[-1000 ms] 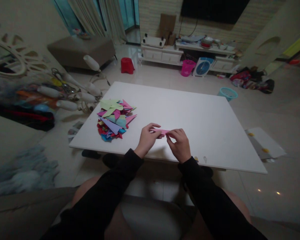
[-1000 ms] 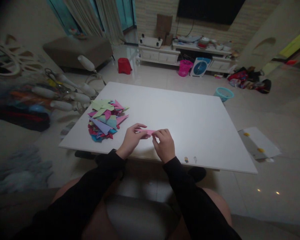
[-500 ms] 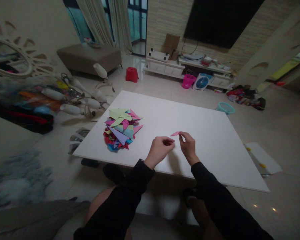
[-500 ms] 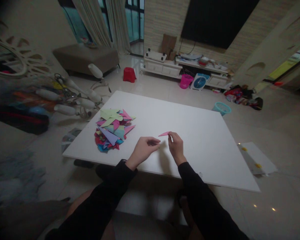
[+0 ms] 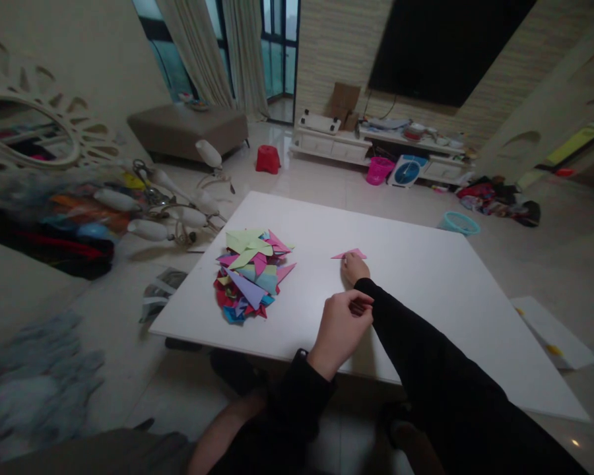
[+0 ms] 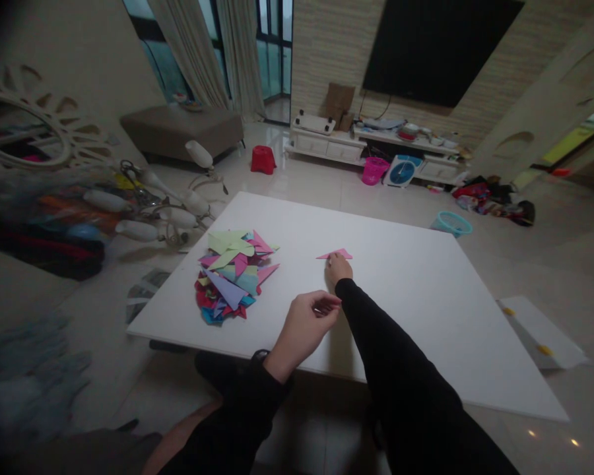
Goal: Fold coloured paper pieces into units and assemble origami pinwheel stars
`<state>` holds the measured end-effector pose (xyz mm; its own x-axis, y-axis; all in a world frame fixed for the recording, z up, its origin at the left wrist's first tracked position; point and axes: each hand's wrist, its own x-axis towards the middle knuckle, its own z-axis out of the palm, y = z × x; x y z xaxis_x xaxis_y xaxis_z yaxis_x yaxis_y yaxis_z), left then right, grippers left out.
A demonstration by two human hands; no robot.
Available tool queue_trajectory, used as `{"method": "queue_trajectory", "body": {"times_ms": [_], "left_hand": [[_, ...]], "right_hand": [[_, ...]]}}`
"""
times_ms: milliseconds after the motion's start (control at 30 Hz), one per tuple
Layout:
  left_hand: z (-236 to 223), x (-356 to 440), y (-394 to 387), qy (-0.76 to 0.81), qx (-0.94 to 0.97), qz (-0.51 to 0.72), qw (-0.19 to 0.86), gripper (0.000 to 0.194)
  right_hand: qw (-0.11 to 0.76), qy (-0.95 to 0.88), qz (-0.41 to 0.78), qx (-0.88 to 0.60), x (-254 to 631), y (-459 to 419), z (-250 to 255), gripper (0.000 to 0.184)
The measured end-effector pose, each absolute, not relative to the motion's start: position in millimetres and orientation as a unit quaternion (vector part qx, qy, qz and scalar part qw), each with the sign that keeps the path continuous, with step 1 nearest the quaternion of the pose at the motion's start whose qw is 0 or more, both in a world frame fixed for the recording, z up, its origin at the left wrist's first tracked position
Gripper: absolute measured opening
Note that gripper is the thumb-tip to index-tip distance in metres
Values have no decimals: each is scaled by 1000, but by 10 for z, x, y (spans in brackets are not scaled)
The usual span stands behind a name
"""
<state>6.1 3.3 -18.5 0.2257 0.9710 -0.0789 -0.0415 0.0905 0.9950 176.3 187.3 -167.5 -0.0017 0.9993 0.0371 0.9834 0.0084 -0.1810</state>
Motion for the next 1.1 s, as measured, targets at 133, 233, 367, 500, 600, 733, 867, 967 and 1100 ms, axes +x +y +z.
{"method": "queue_trajectory", "body": {"times_ms": [133,233,367,500,600,733,867,967,1100], "left_hand": [[-174,91,-13,444,518,425,595,18],[-188,114,-26,440,522,425,594,18],[-220,133,-23,443,526,431,584,17],[-219,131,-29,445,534,428,577,18],[-195,123,-26,441,541,427,575,19],[-171,118,-10,443,539,432,571,16],[-166,117,-18,442,540,432,572,16],[-162,118,-34,444,542,429,570,16],[-165,124,-47,448,543,431,565,16]], "right_hand": [[40,-721,53,-689,1780,1931,-1713,31],[18,-736,45,-675,1783,1979,-1711,33],[-13,-751,38,-659,1807,2093,-1669,35],[-62,-761,57,-643,1877,2306,-1589,26],[-95,-759,74,-639,1914,2433,-1545,23],[-96,-764,78,-633,1924,2473,-1472,19],[-32,-754,16,-656,1885,2394,-1405,27],[2,-743,-8,-669,1812,2244,-1472,34],[20,-741,18,-671,1734,2025,-1649,32]]}}
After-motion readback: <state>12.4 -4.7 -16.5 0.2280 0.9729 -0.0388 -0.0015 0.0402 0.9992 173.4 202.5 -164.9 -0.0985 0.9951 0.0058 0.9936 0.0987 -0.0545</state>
